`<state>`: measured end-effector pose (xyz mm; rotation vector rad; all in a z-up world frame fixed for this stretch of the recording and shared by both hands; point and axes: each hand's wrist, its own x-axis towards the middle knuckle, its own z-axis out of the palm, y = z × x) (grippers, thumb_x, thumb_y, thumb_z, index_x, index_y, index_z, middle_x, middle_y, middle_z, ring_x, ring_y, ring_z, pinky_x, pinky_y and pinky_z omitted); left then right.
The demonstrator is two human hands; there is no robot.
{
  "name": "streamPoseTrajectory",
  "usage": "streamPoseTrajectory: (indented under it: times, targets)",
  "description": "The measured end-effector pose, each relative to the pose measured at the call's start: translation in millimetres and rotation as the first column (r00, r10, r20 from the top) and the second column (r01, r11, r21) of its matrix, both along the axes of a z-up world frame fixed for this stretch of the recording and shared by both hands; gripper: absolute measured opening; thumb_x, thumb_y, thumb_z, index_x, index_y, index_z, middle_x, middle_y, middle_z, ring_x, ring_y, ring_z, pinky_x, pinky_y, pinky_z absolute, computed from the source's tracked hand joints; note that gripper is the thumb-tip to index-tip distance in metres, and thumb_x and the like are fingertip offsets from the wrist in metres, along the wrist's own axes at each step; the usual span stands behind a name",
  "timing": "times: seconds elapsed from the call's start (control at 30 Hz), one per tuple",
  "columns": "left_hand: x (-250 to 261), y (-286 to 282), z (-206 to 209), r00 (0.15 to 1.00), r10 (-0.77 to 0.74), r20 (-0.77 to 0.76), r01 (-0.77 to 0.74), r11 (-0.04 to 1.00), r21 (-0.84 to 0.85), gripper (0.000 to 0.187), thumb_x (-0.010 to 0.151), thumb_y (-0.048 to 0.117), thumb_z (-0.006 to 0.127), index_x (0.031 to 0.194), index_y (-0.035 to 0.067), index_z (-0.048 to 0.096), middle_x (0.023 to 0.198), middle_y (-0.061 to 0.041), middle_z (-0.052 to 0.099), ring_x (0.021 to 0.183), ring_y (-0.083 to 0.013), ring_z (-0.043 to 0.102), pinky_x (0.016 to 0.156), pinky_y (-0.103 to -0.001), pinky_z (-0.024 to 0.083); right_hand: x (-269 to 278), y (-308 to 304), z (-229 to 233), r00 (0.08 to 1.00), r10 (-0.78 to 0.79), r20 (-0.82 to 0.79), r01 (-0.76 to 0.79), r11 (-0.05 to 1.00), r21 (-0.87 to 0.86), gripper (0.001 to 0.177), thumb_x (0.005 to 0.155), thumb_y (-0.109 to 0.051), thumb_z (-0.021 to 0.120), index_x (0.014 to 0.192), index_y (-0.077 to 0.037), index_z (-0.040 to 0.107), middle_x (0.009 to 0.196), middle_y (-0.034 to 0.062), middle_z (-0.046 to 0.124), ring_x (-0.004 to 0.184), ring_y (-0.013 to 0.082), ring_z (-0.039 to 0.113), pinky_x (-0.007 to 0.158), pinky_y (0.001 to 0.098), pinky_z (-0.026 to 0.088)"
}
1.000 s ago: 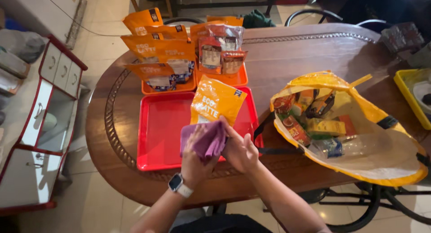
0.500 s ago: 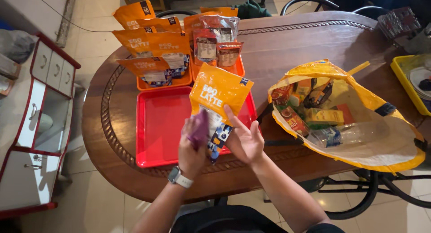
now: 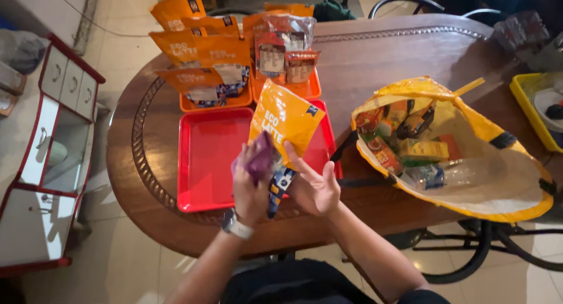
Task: The person sorts various food pouches from a yellow bag into orange trays on a table, wiping each pouch with a purple cloth by hand before placing it down.
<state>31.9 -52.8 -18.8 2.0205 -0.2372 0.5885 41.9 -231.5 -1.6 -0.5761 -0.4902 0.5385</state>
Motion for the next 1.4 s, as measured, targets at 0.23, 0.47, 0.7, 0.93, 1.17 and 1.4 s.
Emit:
streamPoseTrajectory:
  times: [0.23,0.47,0.7,0.93,1.17,1.4]
  targets:
    - [-19.8,-16.5,-5.3,0.978,-0.151,-0.145,0.131,0.982,-0.138,0.047,0.086,0.014,0.065,0.132,0.004,0.063,0.137,-0.021,0.059,0.130,-0.0374,0.054,0.110,-0.043,0.042,9.0,-5.9,-15.7,0.995,0.083,-0.058,-0.071,0.979,0.191,0.105,0.098,-0.082,0.033,0.174,-0.014,0.010,0.172,0.0194,0.020,0.158,0.0366,0.023,0.132,0.0523,0.014]
    - [-14.0,-33.0,-18.3,0.998,-0.059,-0.006,0.050,0.896,-0.441,0.054,0.090,0.007,0.061,0.142,0.001,0.049,0.139,-0.021,0.054,0.132,-0.0338,0.054,0.115,-0.040,0.045,5.6,-0.4,-28.3,0.992,0.068,-0.106,-0.056,0.992,0.112,0.105,0.095,-0.081,0.035,0.173,-0.015,0.007,0.171,0.0156,0.019,0.155,0.0351,0.026,0.130,0.0532,0.019]
    - [-24.4,-12.8,5.2,0.996,0.009,0.093,0.000,0.996,-0.090,0.052,0.099,0.009,0.057,0.149,-0.001,0.049,0.159,-0.024,0.046,0.153,-0.0413,0.038,0.128,-0.049,0.027,0.1,-6.3,-13.7,0.999,0.043,0.004,-0.043,0.997,0.071,0.108,0.093,-0.082,0.038,0.168,-0.010,0.012,0.176,0.0122,0.014,0.161,0.0319,0.017,0.131,0.0518,0.013]
    - [-36.0,-29.5,-4.8,0.985,-0.072,0.155,0.044,0.984,0.175,0.062,0.087,0.010,0.062,0.146,0.001,0.050,0.159,-0.025,0.041,0.152,-0.0444,0.030,0.127,-0.053,0.015,3.9,3.1,-16.3,1.000,0.026,-0.006,-0.026,0.998,0.055,0.104,0.097,-0.082,0.034,0.170,-0.011,0.012,0.172,0.0186,0.021,0.158,0.0348,0.021,0.132,0.0522,0.012]
    - [-15.0,-18.9,-44.6,0.954,-0.187,-0.235,-0.053,0.665,-0.745,0.058,0.091,0.002,0.052,0.148,0.009,0.044,0.149,-0.023,0.052,0.141,-0.0426,0.048,0.118,-0.053,0.038,1.4,4.1,-24.6,0.766,0.108,-0.634,0.156,0.926,0.345,0.098,0.094,-0.082,0.025,0.162,-0.013,0.006,0.172,0.0157,0.026,0.158,0.0386,0.018,0.126,0.0568,0.008]
    - [-28.0,-13.0,-39.5,0.992,-0.061,0.108,0.073,0.991,-0.112,0.048,0.097,0.002,0.056,0.145,0.000,0.050,0.158,-0.024,0.044,0.154,-0.0423,0.032,0.127,-0.051,0.021,9.7,9.2,-33.9,0.996,0.088,-0.008,-0.087,0.994,0.067,0.100,0.096,-0.079,0.033,0.169,-0.013,0.015,0.174,0.0100,0.022,0.161,0.0313,0.017,0.132,0.0526,0.009]
